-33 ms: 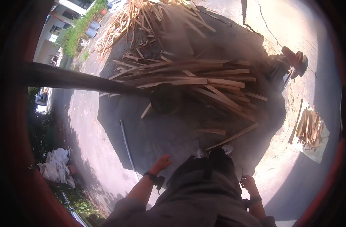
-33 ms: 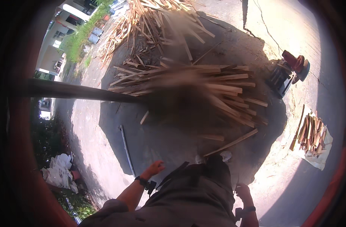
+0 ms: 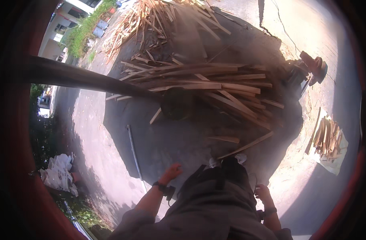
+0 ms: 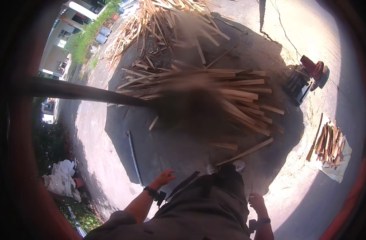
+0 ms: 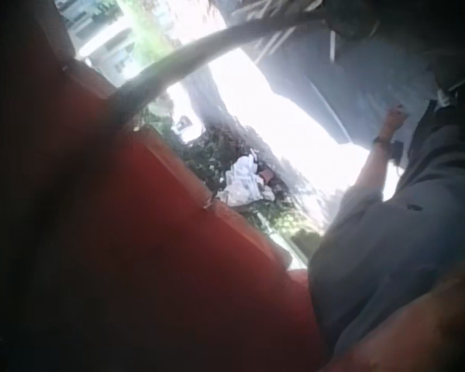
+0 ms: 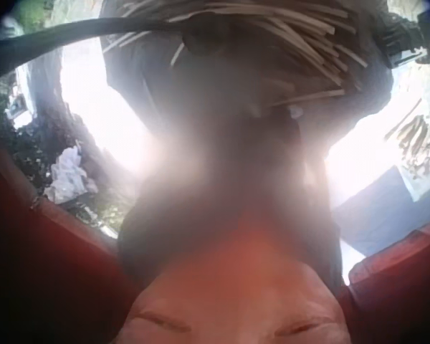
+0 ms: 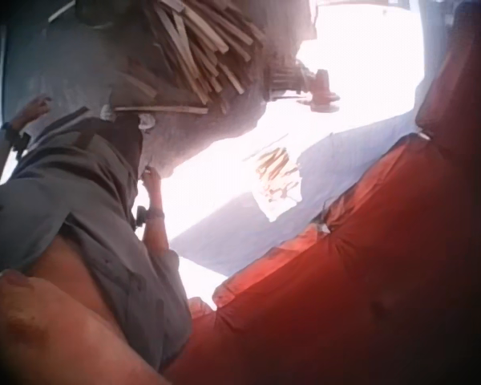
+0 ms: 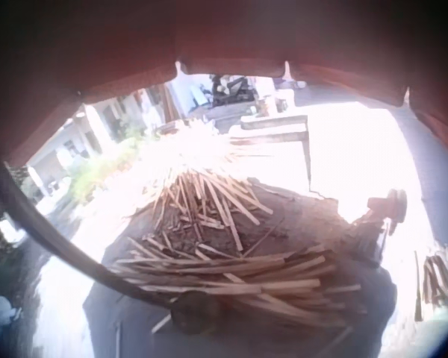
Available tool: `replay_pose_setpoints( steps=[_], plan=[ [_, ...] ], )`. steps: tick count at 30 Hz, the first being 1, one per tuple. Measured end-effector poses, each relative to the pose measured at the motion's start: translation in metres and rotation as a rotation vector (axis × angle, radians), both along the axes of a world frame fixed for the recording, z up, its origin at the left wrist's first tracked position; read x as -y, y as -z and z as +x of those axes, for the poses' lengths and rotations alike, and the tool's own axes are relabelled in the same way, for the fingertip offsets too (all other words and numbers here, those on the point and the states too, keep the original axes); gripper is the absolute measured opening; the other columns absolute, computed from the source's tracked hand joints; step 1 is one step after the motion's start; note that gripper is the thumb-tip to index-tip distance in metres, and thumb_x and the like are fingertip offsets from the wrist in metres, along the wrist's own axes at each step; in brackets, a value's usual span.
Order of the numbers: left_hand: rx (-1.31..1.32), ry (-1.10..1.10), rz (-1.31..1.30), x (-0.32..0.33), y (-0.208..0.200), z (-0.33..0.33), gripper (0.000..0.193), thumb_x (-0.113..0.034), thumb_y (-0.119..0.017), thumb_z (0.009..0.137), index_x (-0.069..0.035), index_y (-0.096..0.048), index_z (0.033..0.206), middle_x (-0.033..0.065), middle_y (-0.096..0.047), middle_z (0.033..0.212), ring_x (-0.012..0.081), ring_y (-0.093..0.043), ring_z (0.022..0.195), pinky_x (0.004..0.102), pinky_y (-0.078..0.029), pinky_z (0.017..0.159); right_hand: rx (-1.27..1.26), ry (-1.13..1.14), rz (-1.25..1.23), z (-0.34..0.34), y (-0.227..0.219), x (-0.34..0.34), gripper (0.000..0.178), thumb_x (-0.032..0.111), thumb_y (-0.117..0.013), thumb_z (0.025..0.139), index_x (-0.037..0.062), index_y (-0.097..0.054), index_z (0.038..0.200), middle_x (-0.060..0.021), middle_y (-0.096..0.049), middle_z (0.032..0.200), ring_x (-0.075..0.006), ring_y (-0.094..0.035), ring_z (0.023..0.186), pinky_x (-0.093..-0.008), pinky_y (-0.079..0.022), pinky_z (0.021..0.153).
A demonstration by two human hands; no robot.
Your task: The person sorts through a pile of wood strips by hand, selecting pieces and carrying them to a miter saw. They then stack several wood strips together and use the miter saw to cut them to length.
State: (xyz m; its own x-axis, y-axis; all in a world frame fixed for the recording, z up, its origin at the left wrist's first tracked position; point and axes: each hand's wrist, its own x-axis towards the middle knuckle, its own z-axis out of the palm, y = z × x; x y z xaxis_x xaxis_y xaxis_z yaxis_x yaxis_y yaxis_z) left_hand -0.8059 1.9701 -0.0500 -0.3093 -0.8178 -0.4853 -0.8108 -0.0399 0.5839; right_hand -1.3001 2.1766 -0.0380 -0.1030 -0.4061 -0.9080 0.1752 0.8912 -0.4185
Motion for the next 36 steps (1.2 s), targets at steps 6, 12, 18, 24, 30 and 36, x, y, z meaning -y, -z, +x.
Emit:
replay_pose_setpoints(
  steps=[6, 12, 18, 24, 30, 36],
  plan=[
    [-0.108, -0.156, 0.292, -0.034, 0.002, 0.003, 0.044, -0.025, -0.064, 0.079, -0.002, -0.05, 0.114, 0.0133, -0.062, 0.089, 0.0215, -0.059, 0.082, 0.0333, -0.047, 0.074, -0.218, -0.322, -0.014, 0.017, -0.04, 0.03, 0.038, 0.003, -0.059, 0.07, -0.0012, -0.056, 0.107, -0.0146, -0.062, 0.078, -0.02, -0.061, 0.064, -0.0302, -0.05, 0.053],
    [-0.116, -0.341, 0.43, -0.074, -0.022, 0.046, 0.039, -0.02, -0.064, 0.079, -0.007, -0.053, 0.115, 0.0109, -0.062, 0.092, 0.0196, -0.06, 0.08, 0.0327, -0.048, 0.069, -0.266, -0.348, 0.06, 0.031, -0.03, 0.003, 0.035, 0.006, -0.056, 0.073, 0.0, -0.057, 0.108, -0.0126, -0.061, 0.079, -0.0168, -0.06, 0.065, -0.028, -0.049, 0.053],
    [-0.13, -0.382, 0.303, -0.101, 0.0, 0.107, 0.044, -0.02, -0.064, 0.079, -0.004, -0.049, 0.117, 0.0067, -0.058, 0.078, 0.0142, -0.054, 0.067, 0.0283, -0.045, 0.061, -0.233, -0.323, -0.081, 0.061, 0.034, -0.044, 0.025, 0.011, -0.06, 0.076, -0.0001, -0.063, 0.098, -0.0137, -0.064, 0.086, -0.0201, -0.061, 0.077, -0.0307, -0.049, 0.065],
    [-0.114, -0.471, 0.326, -0.104, 0.002, 0.122, 0.037, -0.017, -0.063, 0.079, -0.002, -0.051, 0.111, 0.0059, -0.057, 0.075, 0.0135, -0.054, 0.066, 0.0278, -0.045, 0.059, 0.074, 0.187, -0.115, 0.087, 0.031, -0.035, 0.027, 0.017, -0.064, 0.076, 0.0012, -0.063, 0.098, -0.0146, -0.065, 0.09, -0.0219, -0.06, 0.089, -0.0328, -0.046, 0.075],
    [-0.081, -0.241, 0.122, -0.101, 0.05, 0.138, 0.037, -0.024, -0.066, 0.075, -0.003, -0.054, 0.103, 0.0086, -0.057, 0.076, 0.0177, -0.055, 0.071, 0.031, -0.045, 0.064, -0.314, -0.459, -0.126, 0.062, 0.034, -0.019, 0.028, 0.011, -0.06, 0.075, -0.0008, -0.061, 0.1, -0.0143, -0.064, 0.078, -0.0186, -0.062, 0.06, -0.0295, -0.049, 0.052],
    [-0.041, -0.418, 0.211, -0.091, 0.01, 0.09, 0.031, -0.022, -0.067, 0.073, -0.004, -0.057, 0.095, 0.0088, -0.058, 0.076, 0.0187, -0.056, 0.071, 0.0329, -0.045, 0.065, -0.324, -0.398, -0.096, 0.028, 0.061, -0.018, 0.034, 0.013, -0.061, 0.074, 0.0011, -0.059, 0.105, -0.0153, -0.065, 0.079, -0.0198, -0.063, 0.063, -0.0314, -0.051, 0.056]
  ],
)
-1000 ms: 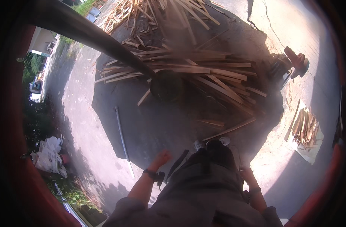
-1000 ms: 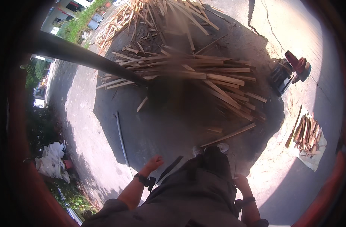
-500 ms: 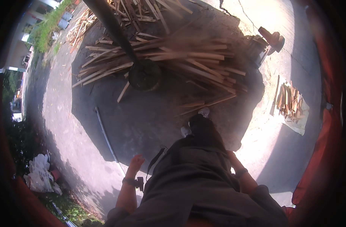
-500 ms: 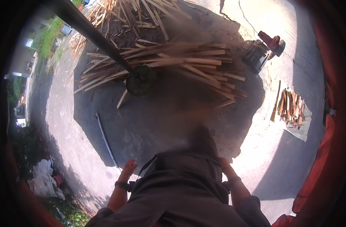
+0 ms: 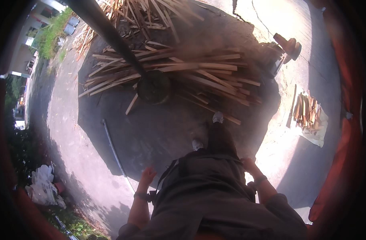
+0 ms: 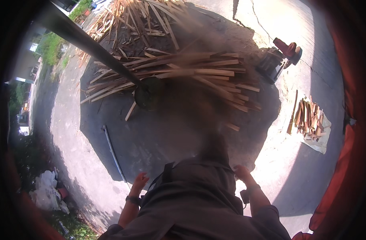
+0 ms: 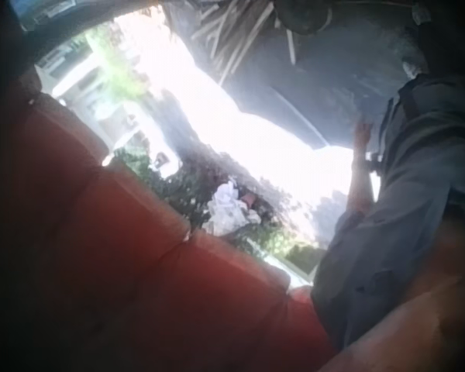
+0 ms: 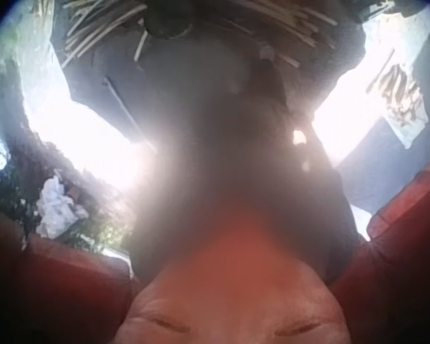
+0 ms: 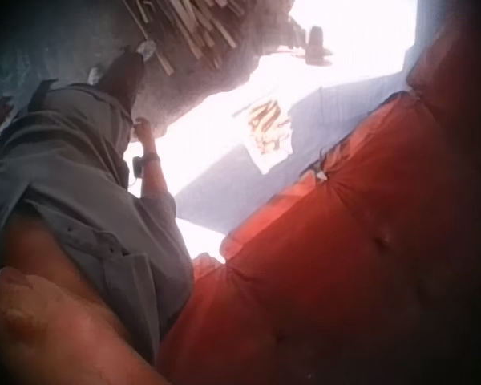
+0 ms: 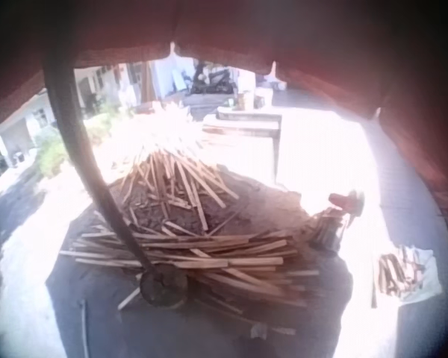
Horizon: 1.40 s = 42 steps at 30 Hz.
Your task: The person sorts through a pile of wood strips by hand, selecting pieces and carrying them to a miter saw. They then stack several wood strips together and use the miter saw to cut them to length.
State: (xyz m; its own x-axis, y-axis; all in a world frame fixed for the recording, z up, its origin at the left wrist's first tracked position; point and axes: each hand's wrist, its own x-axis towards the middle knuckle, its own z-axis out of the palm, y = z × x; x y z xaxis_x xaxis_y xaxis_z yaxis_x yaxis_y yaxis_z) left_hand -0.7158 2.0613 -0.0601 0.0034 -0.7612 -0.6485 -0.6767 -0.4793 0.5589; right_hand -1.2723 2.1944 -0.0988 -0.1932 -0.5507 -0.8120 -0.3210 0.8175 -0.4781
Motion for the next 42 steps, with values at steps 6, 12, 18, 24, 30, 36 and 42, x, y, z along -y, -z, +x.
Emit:
replay_pose_setpoints(
  steps=[6, 12, 18, 24, 30, 36, 42],
  plan=[
    [0.039, 0.078, 0.048, -0.008, -0.001, -0.012, 0.026, -0.021, -0.066, 0.073, -0.005, -0.059, 0.092, 0.0125, -0.06, 0.082, 0.0265, -0.058, 0.074, 0.038, -0.047, 0.068, -0.268, -0.51, -0.461, -0.032, 0.007, 0.009, 0.035, 0.016, -0.062, 0.073, 0.003, -0.06, 0.105, -0.0151, -0.064, 0.076, -0.0205, -0.063, 0.064, -0.0317, -0.051, 0.058],
    [0.164, 0.277, 0.099, 0.068, -0.008, -0.096, 0.027, -0.022, -0.062, 0.077, -0.005, -0.058, 0.098, 0.0131, -0.061, 0.081, 0.0264, -0.06, 0.077, 0.0367, -0.048, 0.07, 0.046, 0.168, 0.119, -0.083, -0.072, 0.02, 0.03, 0.007, -0.058, 0.072, 0.0001, -0.06, 0.101, -0.0136, -0.062, 0.075, -0.0198, -0.061, 0.059, -0.0295, -0.049, 0.053],
    [-0.167, 0.124, -0.116, 0.127, -0.037, -0.188, 0.033, -0.019, -0.064, 0.078, -0.002, -0.053, 0.103, 0.0072, -0.058, 0.074, 0.0157, -0.057, 0.071, 0.0285, -0.046, 0.064, 0.023, 0.271, 0.169, -0.155, -0.073, 0.052, 0.026, 0.0, -0.059, 0.072, 0.0007, -0.059, 0.098, -0.0103, -0.059, 0.072, -0.0172, -0.058, 0.056, -0.0267, -0.047, 0.046],
    [-0.109, 0.093, -0.078, 0.107, -0.031, -0.191, 0.033, -0.023, -0.066, 0.076, -0.002, -0.055, 0.1, 0.0083, -0.059, 0.076, 0.0181, -0.058, 0.071, 0.0313, -0.047, 0.064, 0.226, 0.404, -0.043, -0.183, -0.079, 0.113, 0.025, 0.001, -0.057, 0.074, -0.0016, -0.058, 0.099, -0.0099, -0.059, 0.073, -0.0162, -0.057, 0.056, -0.0259, -0.046, 0.046],
    [0.1, 0.212, -0.015, 0.1, -0.029, -0.186, 0.042, -0.029, -0.068, 0.075, -0.002, -0.056, 0.105, 0.0112, -0.063, 0.082, 0.0199, -0.06, 0.076, 0.0318, -0.048, 0.067, 0.37, 0.475, -0.041, -0.174, -0.062, 0.099, 0.023, 0.005, -0.055, 0.078, -0.0023, -0.056, 0.1, -0.0101, -0.059, 0.071, -0.0179, -0.058, 0.056, -0.0283, -0.046, 0.048],
    [-0.099, 0.143, 0.018, 0.152, -0.01, -0.211, 0.047, -0.029, -0.068, 0.074, -0.003, -0.054, 0.11, 0.0122, -0.062, 0.083, 0.0198, -0.06, 0.075, 0.0327, -0.049, 0.065, 0.05, 0.278, 0.071, -0.164, -0.067, 0.085, 0.032, 0.0, -0.057, 0.07, -0.0058, -0.059, 0.102, -0.0177, -0.062, 0.077, -0.0225, -0.062, 0.061, -0.0305, -0.051, 0.051],
    [-0.027, 0.247, 0.011, 0.2, -0.015, -0.232, 0.048, -0.029, -0.069, 0.074, -0.001, -0.053, 0.11, 0.0097, -0.061, 0.084, 0.0172, -0.058, 0.075, 0.031, -0.048, 0.068, 0.021, 0.275, 0.082, -0.162, -0.053, 0.093, 0.034, 0.007, -0.061, 0.068, -0.0023, -0.062, 0.101, -0.0184, -0.063, 0.08, -0.0221, -0.063, 0.065, -0.0319, -0.051, 0.057]
  ],
)
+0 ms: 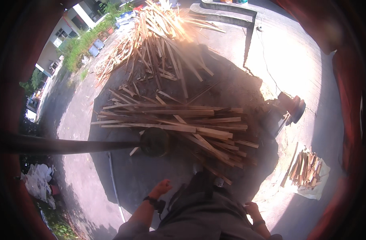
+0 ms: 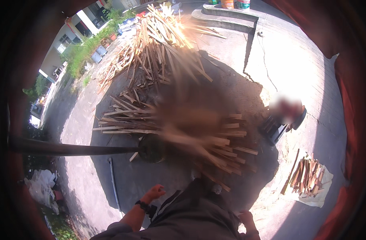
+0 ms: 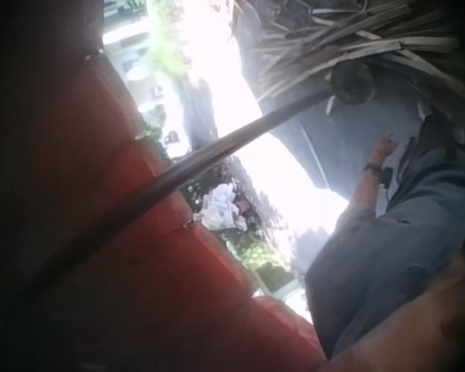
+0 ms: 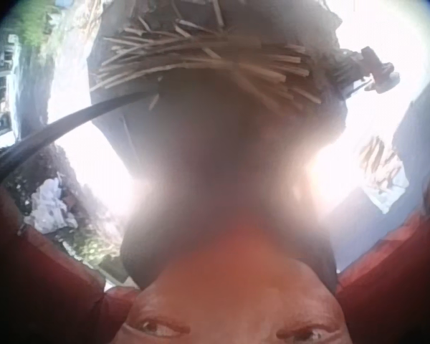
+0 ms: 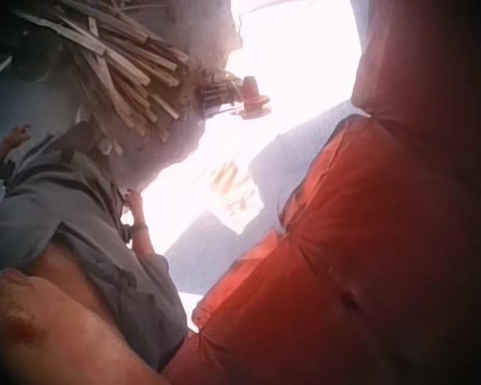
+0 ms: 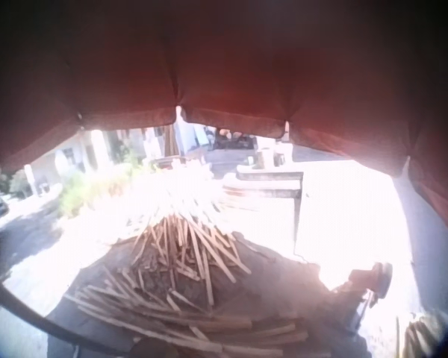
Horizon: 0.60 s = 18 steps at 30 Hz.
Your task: The person sorts through a pile of wood strips by hand, selecting pieces and carrying them to a miter saw. They then stack several wood strips together and use the miter saw to cut them to length.
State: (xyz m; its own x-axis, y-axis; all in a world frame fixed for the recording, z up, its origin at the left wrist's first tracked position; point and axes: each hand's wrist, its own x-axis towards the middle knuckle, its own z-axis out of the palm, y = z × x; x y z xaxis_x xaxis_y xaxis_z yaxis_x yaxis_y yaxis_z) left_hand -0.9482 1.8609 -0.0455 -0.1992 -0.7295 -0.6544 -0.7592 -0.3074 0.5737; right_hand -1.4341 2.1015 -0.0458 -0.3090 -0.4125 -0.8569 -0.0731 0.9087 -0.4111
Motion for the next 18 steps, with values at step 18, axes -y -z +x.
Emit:
replay_pose_setpoints(
  steps=[18],
  plan=[
    [0.055, 0.017, -0.092, -0.048, 0.037, 0.023, 0.05, -0.034, -0.07, 0.073, -0.003, -0.053, 0.109, 0.0068, -0.06, 0.078, 0.0148, -0.056, 0.069, 0.0312, -0.047, 0.06, 0.114, -0.035, -0.087, -0.021, 0.009, 0.063, 0.032, 0.004, -0.063, 0.069, -0.0047, -0.06, 0.1, -0.0142, -0.061, 0.074, -0.0199, -0.061, 0.058, -0.0295, -0.05, 0.049]
  ],
)
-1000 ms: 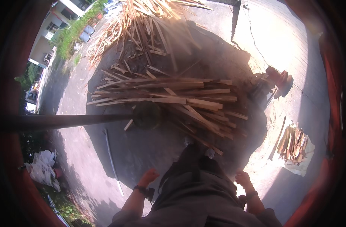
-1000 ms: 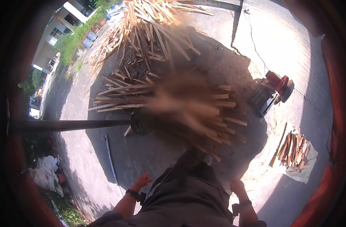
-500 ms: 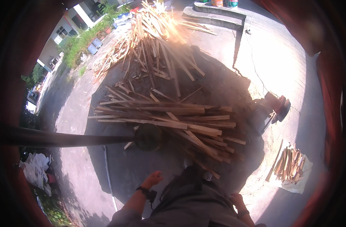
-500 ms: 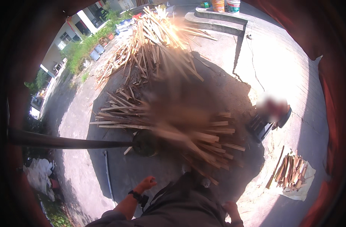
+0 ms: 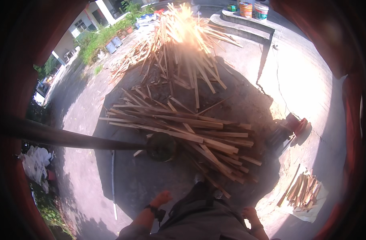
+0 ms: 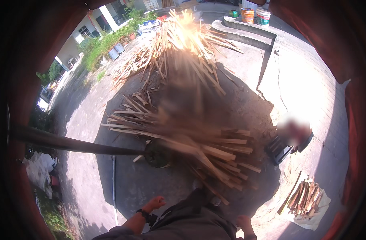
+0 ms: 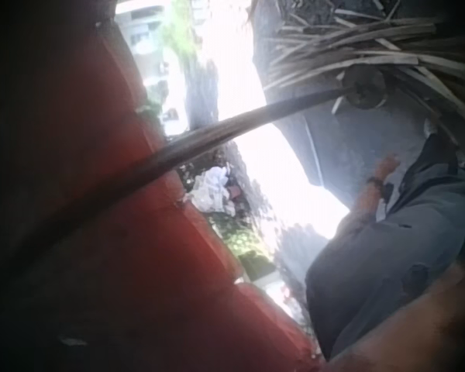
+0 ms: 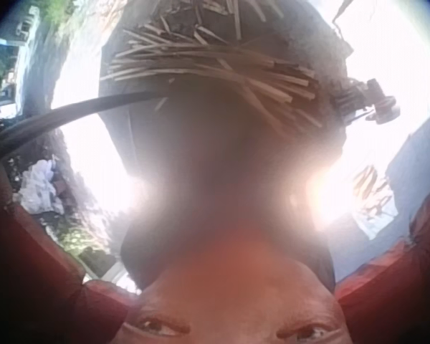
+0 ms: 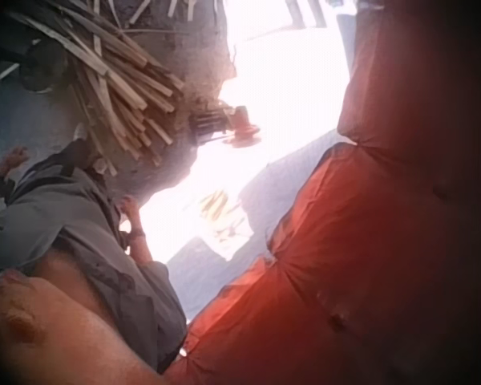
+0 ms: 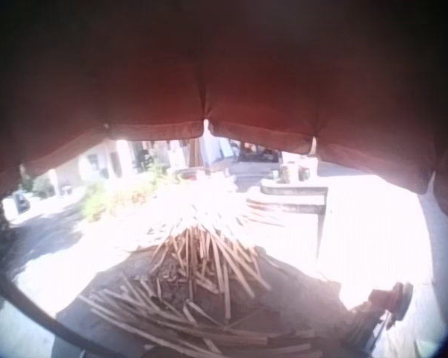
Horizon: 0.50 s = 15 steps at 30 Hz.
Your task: The person sorts through a pile of wood strips by hand, selecting pieces and carrying them to a miter saw. They then stack several wood strips together and use the miter saw to cut them to length.
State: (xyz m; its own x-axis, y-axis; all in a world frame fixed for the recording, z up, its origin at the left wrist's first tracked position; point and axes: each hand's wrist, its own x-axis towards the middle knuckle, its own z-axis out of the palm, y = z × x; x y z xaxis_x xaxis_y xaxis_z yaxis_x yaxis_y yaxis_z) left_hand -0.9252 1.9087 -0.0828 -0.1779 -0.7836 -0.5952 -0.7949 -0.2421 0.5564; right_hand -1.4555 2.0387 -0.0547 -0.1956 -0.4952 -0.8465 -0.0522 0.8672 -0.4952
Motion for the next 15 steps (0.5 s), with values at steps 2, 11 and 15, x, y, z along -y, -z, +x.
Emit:
replay_pose_setpoints(
  steps=[2, 11, 15],
  plan=[
    [-0.04, -0.049, 0.029, -0.001, 0.0, -0.008, 0.05, -0.033, -0.07, 0.074, -0.003, -0.052, 0.11, 0.0048, -0.058, 0.074, 0.0132, -0.054, 0.065, 0.0298, -0.046, 0.056, 0.004, 0.03, -0.008, -0.003, -0.003, -0.001, 0.032, 0.003, -0.061, 0.07, -0.0048, -0.06, 0.1, -0.014, -0.061, 0.074, -0.0197, -0.06, 0.058, -0.0299, -0.05, 0.049],
    [-0.132, -0.08, 0.042, 0.019, -0.006, -0.024, 0.047, -0.031, -0.069, 0.075, -0.004, -0.052, 0.11, 0.0045, -0.056, 0.074, 0.0117, -0.051, 0.063, 0.0291, -0.044, 0.054, -0.073, -0.052, -0.153, -0.001, 0.023, -0.029, 0.027, 0.007, -0.059, 0.07, -0.0019, -0.063, 0.095, -0.0128, -0.061, 0.072, -0.019, -0.06, 0.059, -0.0306, -0.049, 0.051],
    [-0.116, -0.076, 0.043, 0.019, -0.009, -0.021, 0.049, -0.033, -0.069, 0.075, -0.004, -0.052, 0.11, 0.0055, -0.057, 0.075, 0.0119, -0.051, 0.065, 0.0291, -0.044, 0.055, -0.252, -0.229, -0.147, 0.011, -0.003, -0.017, 0.028, 0.011, -0.061, 0.069, -0.0002, -0.065, 0.094, -0.0138, -0.063, 0.077, -0.0187, -0.062, 0.067, -0.0305, -0.05, 0.058]
  ],
)
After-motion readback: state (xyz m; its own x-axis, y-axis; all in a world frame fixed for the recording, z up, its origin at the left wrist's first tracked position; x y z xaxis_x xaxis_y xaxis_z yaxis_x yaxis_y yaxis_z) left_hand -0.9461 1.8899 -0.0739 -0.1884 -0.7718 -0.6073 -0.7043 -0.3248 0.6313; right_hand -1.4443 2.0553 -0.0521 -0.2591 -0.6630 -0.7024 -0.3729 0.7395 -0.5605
